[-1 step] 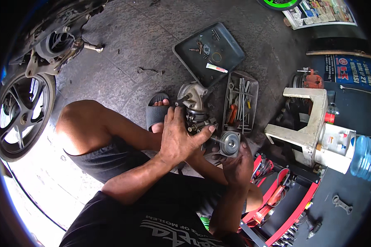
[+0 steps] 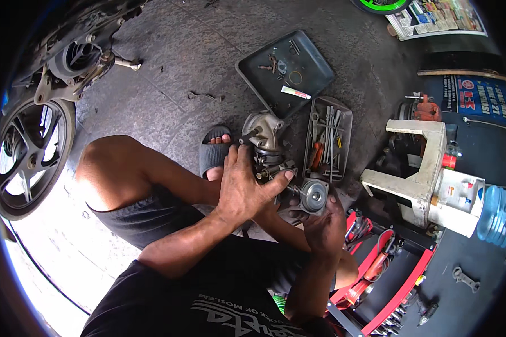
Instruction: Inspecting, cleaning, and reassembling a motorcycle carburetor using tools.
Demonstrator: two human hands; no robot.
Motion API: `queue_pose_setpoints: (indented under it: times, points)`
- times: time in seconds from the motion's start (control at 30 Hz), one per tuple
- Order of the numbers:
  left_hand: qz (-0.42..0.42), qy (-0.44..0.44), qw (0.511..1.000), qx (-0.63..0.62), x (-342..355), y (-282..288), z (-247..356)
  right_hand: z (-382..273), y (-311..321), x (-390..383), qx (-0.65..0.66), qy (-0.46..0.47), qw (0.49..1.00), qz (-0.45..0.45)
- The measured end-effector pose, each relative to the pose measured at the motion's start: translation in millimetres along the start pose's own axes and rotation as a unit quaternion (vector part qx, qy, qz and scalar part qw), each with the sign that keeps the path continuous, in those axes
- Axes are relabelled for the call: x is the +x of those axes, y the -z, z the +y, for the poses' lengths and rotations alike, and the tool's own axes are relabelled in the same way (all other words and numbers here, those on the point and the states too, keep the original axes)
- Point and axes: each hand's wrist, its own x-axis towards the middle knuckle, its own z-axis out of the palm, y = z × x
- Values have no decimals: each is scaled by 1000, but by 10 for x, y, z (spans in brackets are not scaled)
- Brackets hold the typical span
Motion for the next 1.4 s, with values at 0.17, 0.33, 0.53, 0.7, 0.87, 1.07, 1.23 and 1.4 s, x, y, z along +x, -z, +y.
queue_pose_setpoints:
  times: [0.17,0.33,0.53,0.7,0.87,1.07,1.23,1.4]
  points:
    - [-8,3,1000,3,10,19,-35,-31,64,-30,94,-38,994,-50]
    - [13,-10,1000,17,12,14,-29,-94,116,-24,144,-57,982,-107]
    - [-16,18,999,23,43,75,6,-53,220,-58,105,-1,991,-88]
    - [-102,72,992,-27,94,116,-11,-173,147,-47,-53,136,982,-119]
    - [-204,123,971,7,103,202,161,-183,270,-20,-128,139,969,-162]
    - [-210,82,974,5,72,159,79,-160,254,-38,-163,152,956,-191]
    - [-229,79,970,33,83,197,126,-139,243,-28,-187,148,951,-195]
    - [-259,40,964,40,82,237,130,-155,209,-51,-209,123,953,-184]
